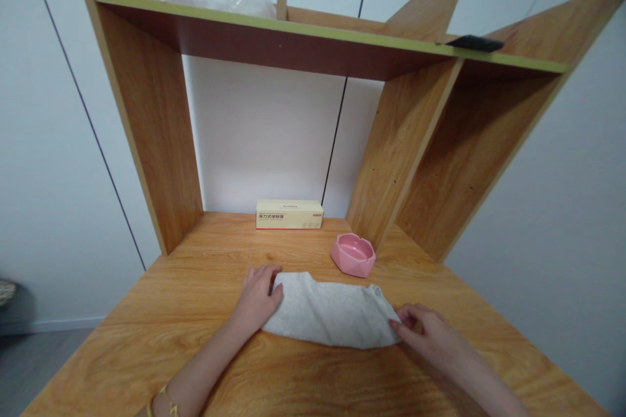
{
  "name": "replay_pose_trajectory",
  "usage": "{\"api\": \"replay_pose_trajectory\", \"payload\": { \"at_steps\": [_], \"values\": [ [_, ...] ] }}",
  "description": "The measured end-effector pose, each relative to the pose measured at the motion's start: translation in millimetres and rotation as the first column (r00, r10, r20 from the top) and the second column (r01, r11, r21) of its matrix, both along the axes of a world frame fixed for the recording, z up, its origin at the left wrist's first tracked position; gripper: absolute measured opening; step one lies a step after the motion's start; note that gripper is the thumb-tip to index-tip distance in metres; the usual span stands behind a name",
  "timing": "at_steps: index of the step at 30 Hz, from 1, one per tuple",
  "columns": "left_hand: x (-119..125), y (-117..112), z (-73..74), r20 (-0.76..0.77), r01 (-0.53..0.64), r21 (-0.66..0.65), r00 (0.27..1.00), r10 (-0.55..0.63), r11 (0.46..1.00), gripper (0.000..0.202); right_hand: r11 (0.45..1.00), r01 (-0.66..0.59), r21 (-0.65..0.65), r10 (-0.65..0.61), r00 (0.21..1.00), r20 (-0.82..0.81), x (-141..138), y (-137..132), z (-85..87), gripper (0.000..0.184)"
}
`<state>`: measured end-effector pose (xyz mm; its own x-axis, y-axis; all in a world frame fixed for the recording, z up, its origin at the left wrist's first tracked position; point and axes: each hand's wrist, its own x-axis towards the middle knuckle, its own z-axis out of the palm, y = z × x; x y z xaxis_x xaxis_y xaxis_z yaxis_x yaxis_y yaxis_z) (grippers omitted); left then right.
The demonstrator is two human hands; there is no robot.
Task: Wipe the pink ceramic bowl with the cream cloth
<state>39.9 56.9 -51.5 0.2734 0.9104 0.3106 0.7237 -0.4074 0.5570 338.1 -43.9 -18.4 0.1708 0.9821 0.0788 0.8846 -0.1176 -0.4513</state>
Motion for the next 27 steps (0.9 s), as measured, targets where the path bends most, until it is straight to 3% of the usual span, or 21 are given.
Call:
{"api": "replay_pose_trajectory", "payload": {
  "at_steps": [5,9,11,16,20,27],
  "values": [
    [2,0,0.7,0.120,0.023,0.037,0.992,-0.027,0.999,0.035,0.986,0.115,0.121,-0.118,0.993,0.017,-6,27,-3.3,0.033],
    [2,-2,6.8,0.127,0.044,0.039,0.991,-0.048,0.998,0.029,0.997,0.062,0.052,-0.064,0.997,0.032,-10,43,-8.6,0.031],
    [2,-3,8.7,0.108,0.043,0.028,0.993,-0.046,0.999,0.025,0.996,0.050,0.070,-0.052,0.999,0.017,-10,45,-10.0,0.027],
    [1,-4,15.8,0.085,0.015,0.019,0.996,-0.016,1.000,0.018,0.956,0.073,0.283,-0.044,0.993,-0.107,-10,29,-4.4,0.025],
    [-4,-8,38.7,0.020,0.031,0.007,0.999,-0.031,0.999,0.014,0.943,0.068,0.327,-0.014,0.986,-0.165,-9,5,6.3,0.022],
    [-21,-41,94.3,-0.088,0.267,-0.111,0.957,-0.277,0.957,0.014,0.981,-0.134,0.140,0.149,0.983,-0.106,-5,-36,18.7,0.013]
  ]
}}
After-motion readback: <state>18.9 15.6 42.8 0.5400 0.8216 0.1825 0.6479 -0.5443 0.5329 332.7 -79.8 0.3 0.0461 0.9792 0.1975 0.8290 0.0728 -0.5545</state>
